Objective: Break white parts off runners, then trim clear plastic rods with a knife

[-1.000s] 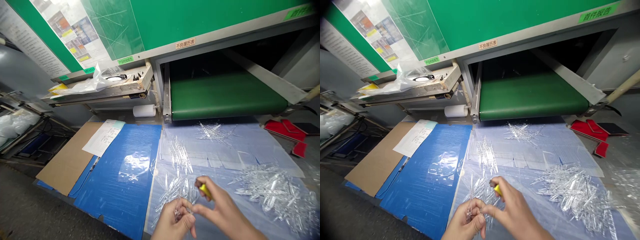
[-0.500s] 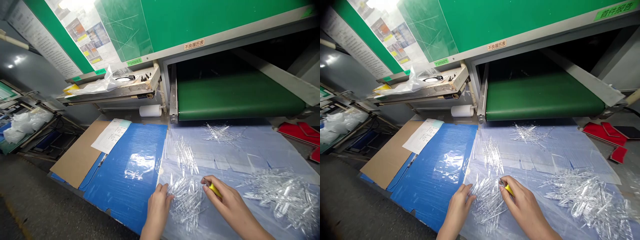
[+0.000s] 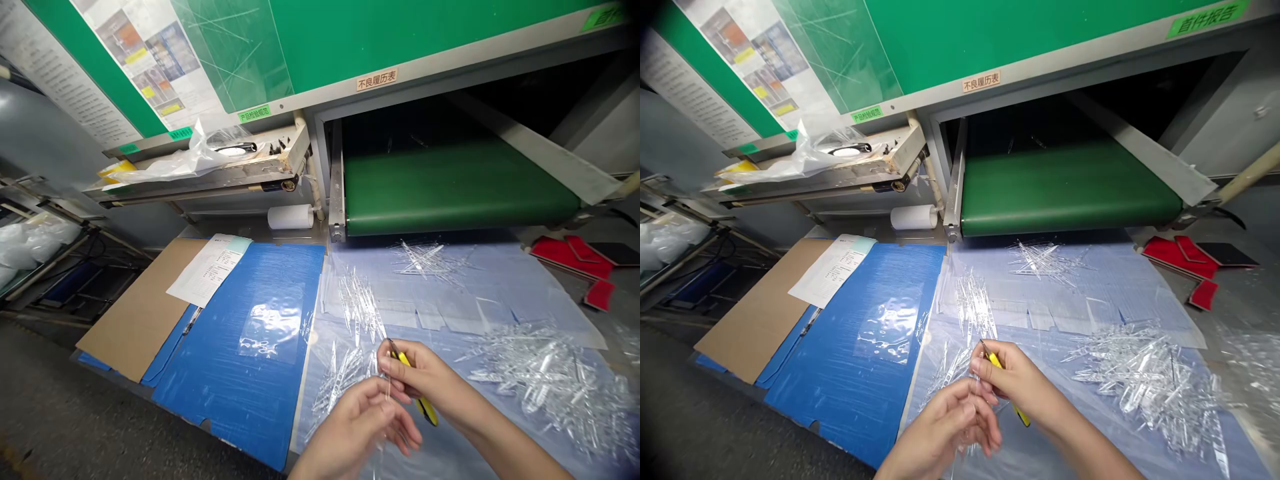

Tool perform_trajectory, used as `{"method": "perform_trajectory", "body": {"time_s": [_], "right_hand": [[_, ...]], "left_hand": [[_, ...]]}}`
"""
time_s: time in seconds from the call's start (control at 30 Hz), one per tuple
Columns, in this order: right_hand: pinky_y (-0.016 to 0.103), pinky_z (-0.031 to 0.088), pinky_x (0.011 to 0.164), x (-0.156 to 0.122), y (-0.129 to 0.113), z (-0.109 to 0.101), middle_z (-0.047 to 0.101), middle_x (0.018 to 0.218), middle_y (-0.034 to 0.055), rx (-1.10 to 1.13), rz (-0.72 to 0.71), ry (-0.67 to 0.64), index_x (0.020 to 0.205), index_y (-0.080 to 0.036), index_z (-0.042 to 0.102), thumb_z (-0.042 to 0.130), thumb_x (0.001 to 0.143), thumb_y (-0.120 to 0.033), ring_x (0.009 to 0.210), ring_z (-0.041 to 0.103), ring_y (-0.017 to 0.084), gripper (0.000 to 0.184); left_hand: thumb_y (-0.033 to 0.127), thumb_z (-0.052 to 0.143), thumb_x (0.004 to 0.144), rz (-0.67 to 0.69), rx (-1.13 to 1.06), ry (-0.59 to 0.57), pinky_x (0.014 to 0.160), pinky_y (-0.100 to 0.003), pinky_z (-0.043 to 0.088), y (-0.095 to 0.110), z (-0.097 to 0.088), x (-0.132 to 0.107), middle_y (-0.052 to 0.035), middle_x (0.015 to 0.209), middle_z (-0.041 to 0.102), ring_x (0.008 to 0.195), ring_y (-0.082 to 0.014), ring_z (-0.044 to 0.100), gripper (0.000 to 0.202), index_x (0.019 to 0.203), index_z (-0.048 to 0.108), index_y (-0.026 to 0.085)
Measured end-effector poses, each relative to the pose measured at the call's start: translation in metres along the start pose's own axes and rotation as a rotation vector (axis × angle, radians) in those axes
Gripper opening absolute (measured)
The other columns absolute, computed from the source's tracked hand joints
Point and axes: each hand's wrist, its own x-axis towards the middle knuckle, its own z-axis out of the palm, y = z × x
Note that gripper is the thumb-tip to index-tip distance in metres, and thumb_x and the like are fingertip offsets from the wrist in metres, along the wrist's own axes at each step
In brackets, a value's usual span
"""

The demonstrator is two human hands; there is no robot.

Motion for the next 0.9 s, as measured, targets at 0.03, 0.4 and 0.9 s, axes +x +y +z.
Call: {"method": "perform_trajectory", "body": {"time_s": [0.03,0.4,0.9], "right_hand": [[0.019,0.02,0.041,-0.001,0.0,-0.002,0.04,0.049,-0.0083,0.025,0.009,0.0,0.068,-0.018,0.045,0.055,0.078,-0.051,0.041,0.029,0.005,0.036],[0.019,0.019,0.042,-0.005,0.001,-0.001,0.035,0.052,-0.0092,0.078,0.031,0.046,0.072,-0.018,0.046,0.055,0.079,-0.052,0.044,0.025,0.005,0.036],[0.025,0.036,0.059,-0.039,-0.005,0.013,0.051,0.069,-0.0013,-0.778,-0.141,0.063,0.071,-0.022,0.045,0.026,0.095,-0.036,0.063,0.05,0.013,0.034]], "left_hand": [[0.036,0.059,0.077,0.025,0.023,0.018,0.058,-0.023,0.039,0.002,0.0,-0.001,-0.0067,0.067,0.063,0.061,-0.0121,0.057,0.029,0.089,0.058,0.01],[0.04,0.058,0.079,-0.043,0.226,0.027,0.043,-0.019,0.024,0.008,-0.005,-0.002,-0.0018,0.055,0.061,0.04,-0.0047,0.035,0.03,0.088,0.059,0.011],[0.044,0.052,0.081,0.081,0.502,0.169,0.056,-0.025,0.034,0.03,0.001,-0.005,-0.0008,0.055,0.056,0.054,-0.0124,0.05,0.029,0.075,0.05,0.015]]}}
